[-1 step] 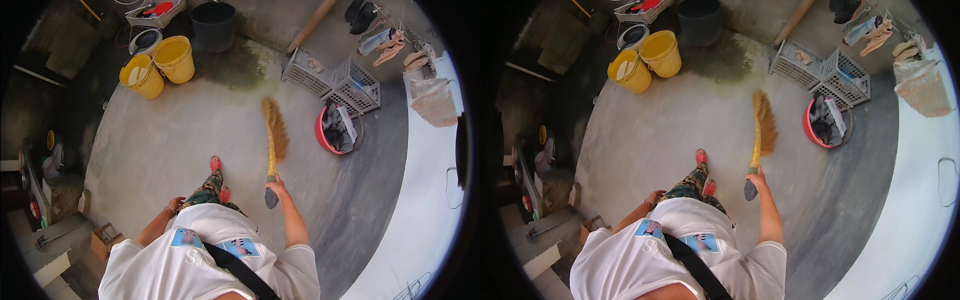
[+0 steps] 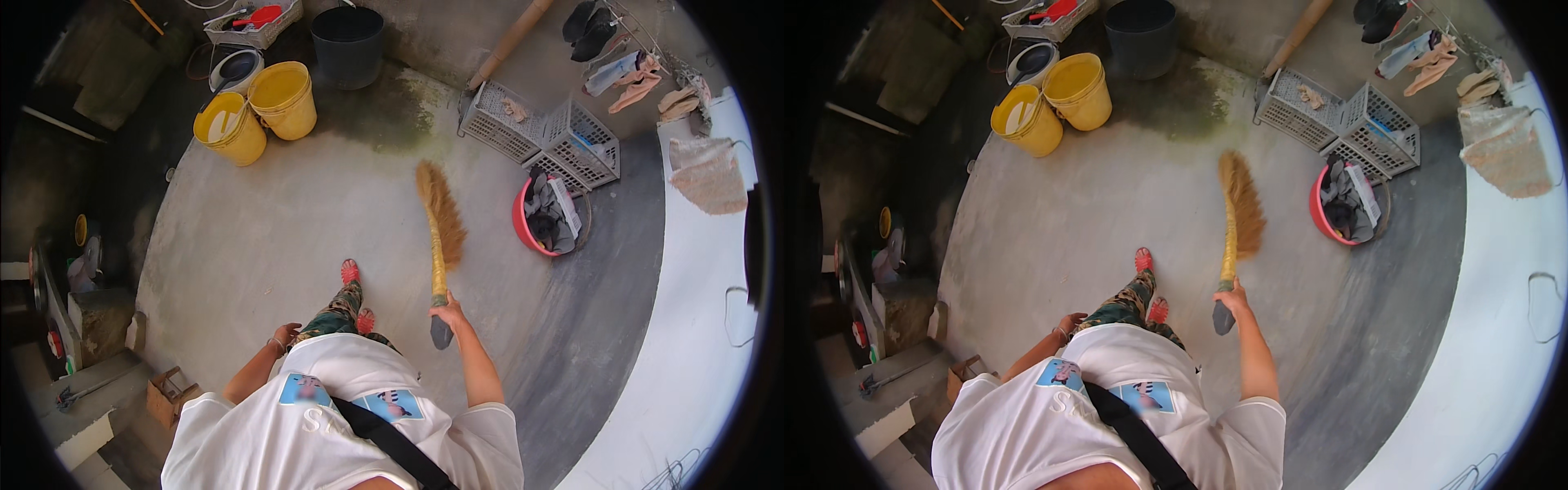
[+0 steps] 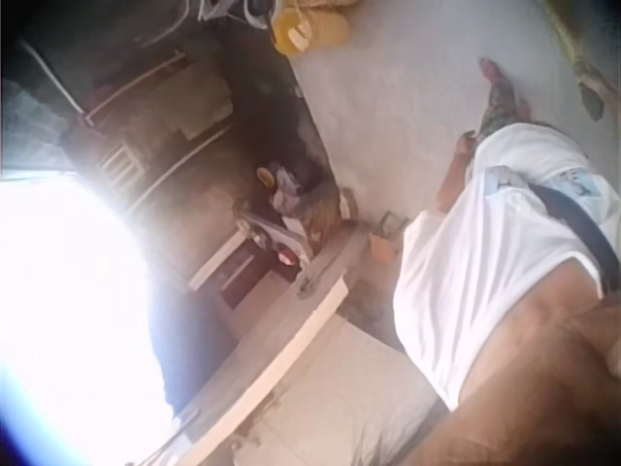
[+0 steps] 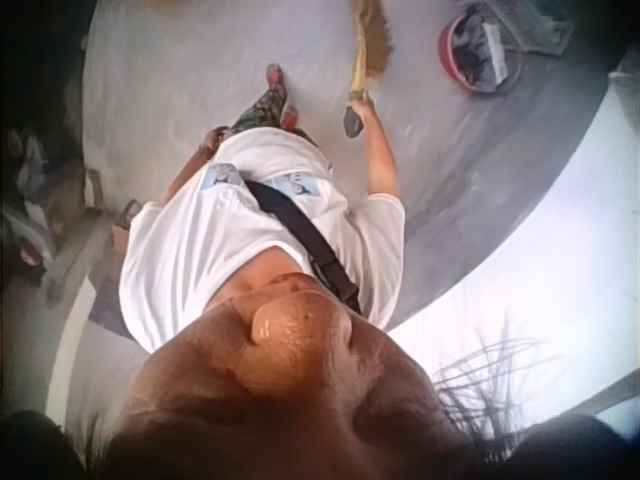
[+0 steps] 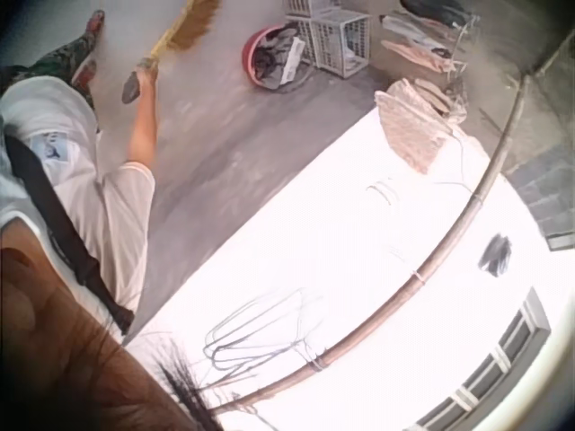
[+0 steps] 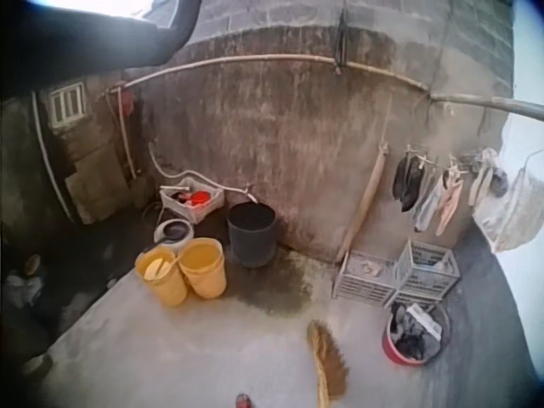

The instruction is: The person sweeps a concrete floor with a traditional straw broom, moving from an outdoor area into an indoor room. They sweep around various objects like buckets and crates, then proceed down a short flight of stairs and into a hallway.

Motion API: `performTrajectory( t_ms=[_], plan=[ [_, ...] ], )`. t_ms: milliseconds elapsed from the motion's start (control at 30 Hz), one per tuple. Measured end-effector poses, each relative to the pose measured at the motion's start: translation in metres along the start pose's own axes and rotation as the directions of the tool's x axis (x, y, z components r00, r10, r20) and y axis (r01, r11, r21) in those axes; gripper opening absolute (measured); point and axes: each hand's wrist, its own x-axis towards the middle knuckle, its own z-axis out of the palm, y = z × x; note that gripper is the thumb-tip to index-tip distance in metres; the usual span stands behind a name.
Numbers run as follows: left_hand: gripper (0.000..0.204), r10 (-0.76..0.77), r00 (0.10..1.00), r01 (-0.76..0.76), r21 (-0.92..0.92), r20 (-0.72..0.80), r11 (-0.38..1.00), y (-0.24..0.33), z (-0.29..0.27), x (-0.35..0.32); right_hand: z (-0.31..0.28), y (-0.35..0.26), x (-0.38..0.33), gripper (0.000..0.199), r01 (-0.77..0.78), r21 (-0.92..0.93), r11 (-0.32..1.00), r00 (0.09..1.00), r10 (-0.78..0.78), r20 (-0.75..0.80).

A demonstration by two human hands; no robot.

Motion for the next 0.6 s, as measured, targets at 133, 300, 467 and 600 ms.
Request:
performTrajectory(
  t_ms=[133,300,467,600],
  plan=[
    [0.042,0.239,0.971,-0.219,0.338,-0.017,0.915,0.064,0.013,-0.003,-0.046,-0.076,-0.090,0.096,0.019,-0.046,0.999,0.988,-0.012,0.154],
    [0.037,0.344,0.939,-0.328,0.289,-0.005,0.899,0.130,0.024,0.026,-0.060,-0.111,-0.070,0.095,0.118,-0.035,0.992,0.990,-0.115,0.086],
    [0.038,0.302,0.950,-0.273,0.262,-0.079,0.926,0.184,0.049,0.029,-0.083,-0.200,0.015,0.087,0.195,0.185,0.963,0.972,-0.215,0.091],
    [0.041,0.213,0.962,-0.201,0.084,-0.171,0.976,0.212,0.073,0.030,-0.143,-0.293,0.077,0.051,-0.123,0.617,0.777,0.882,-0.200,0.427]
  ],
)
